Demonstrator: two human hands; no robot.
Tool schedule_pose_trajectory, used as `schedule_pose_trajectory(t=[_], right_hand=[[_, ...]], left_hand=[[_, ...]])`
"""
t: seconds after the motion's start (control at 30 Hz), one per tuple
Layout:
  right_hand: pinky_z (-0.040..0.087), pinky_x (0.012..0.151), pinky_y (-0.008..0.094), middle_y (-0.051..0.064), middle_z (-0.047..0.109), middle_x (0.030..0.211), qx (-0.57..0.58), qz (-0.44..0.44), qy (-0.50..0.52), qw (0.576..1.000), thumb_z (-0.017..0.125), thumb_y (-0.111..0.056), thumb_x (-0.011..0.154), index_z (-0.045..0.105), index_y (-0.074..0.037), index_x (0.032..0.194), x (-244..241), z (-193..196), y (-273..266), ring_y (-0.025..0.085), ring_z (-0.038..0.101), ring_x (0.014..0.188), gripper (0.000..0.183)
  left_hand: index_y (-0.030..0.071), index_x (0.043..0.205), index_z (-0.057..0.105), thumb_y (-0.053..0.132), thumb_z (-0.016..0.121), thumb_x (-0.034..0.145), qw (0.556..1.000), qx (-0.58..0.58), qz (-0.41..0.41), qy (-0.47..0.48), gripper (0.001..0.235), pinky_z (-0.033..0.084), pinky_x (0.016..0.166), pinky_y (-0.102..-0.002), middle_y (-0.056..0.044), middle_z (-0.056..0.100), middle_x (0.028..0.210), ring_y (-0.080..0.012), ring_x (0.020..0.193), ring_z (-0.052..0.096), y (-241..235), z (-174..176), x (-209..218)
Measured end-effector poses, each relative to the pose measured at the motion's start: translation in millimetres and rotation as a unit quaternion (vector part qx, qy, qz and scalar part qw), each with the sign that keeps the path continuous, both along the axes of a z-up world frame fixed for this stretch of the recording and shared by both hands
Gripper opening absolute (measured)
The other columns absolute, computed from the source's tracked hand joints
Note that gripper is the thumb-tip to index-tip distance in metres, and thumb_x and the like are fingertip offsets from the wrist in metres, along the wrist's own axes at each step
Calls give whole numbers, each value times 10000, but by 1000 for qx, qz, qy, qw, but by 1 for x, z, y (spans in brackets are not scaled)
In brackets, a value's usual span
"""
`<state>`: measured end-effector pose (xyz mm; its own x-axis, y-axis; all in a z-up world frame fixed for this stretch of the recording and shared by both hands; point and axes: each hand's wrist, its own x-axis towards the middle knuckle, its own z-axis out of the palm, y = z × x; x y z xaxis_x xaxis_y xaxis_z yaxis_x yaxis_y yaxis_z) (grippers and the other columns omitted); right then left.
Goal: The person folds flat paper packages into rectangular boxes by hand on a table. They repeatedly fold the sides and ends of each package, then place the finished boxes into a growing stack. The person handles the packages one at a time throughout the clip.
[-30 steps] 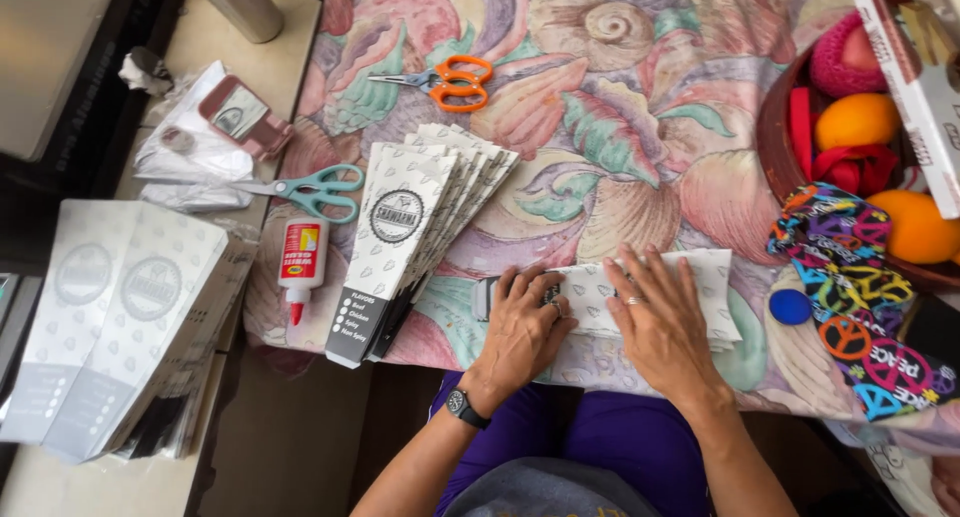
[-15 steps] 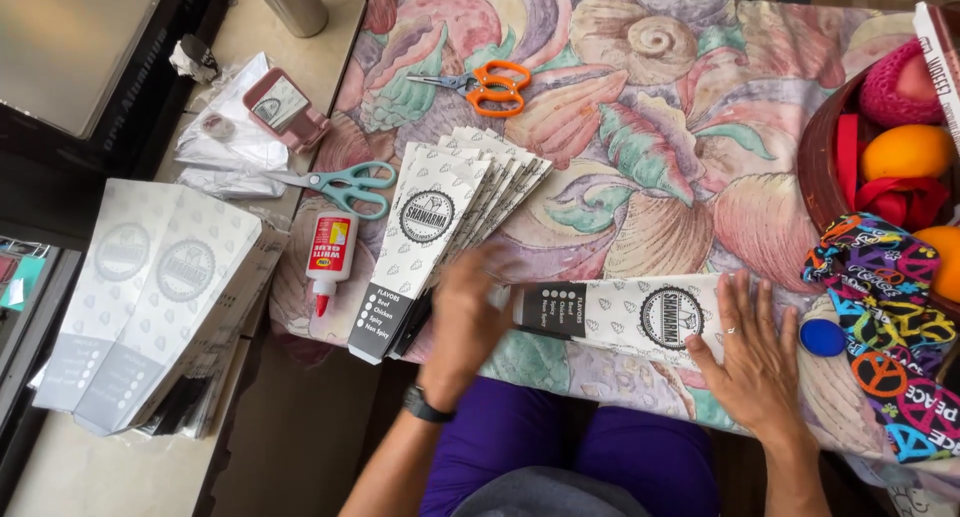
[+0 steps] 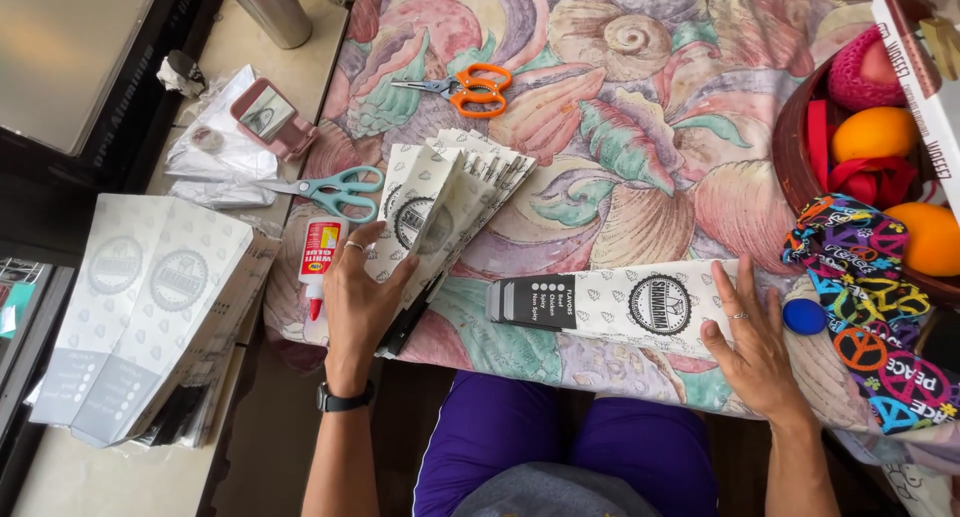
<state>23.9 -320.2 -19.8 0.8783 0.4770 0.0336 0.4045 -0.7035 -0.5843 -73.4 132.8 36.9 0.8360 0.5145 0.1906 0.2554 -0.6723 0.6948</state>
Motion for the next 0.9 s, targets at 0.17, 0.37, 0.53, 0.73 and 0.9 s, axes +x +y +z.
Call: schedule_pose_trajectory(t=[0.17,0.37,0.53,0.73,0.9], right_hand=[[107,1236,526,163,63,1744,30,-8,19,999,435,-399,985,331,-158,1577,-1,32,2,303,89,1605,648],[437,1205,440,248,464,1591,149,13,-141,979,609,-152,980,541,27,1444,-9,87,28,361,459,1496,502],[372,1262,450,239,345,1653,377,67,25,924,667,-128,831,309,26,1530,-7,97,40,373,402,1535,800],[617,912,343,144,590,1343,417,-43,105,902,780,74,744,492,-10,1276,-8,57,26,243,696,1053,611],[594,955,359,234,550,1336,393,5,33,919,801,64,747,435,-77,1159,-12,54,27,296,554,1345,569]], left_hand=[[116,942,813,174,795,876,995,-42,-75,-57,89,509,590,-303,-74,723,1191,-171,917,699,-20,34,-8],[87,891,803,112,804,844,959,-156,-231,-56,54,547,681,-257,-48,755,1142,-127,891,713,-66,77,0],[77,825,775,133,808,841,918,-216,-331,-33,66,534,753,-266,-51,777,1132,-141,915,733,-99,67,18],[92,758,739,159,880,753,886,-355,-293,55,157,544,773,-229,-110,797,1121,-117,931,738,-115,26,27],[107,704,728,211,907,705,878,-347,-319,88,206,571,791,-288,-168,790,1061,-188,1090,765,-122,20,30]])
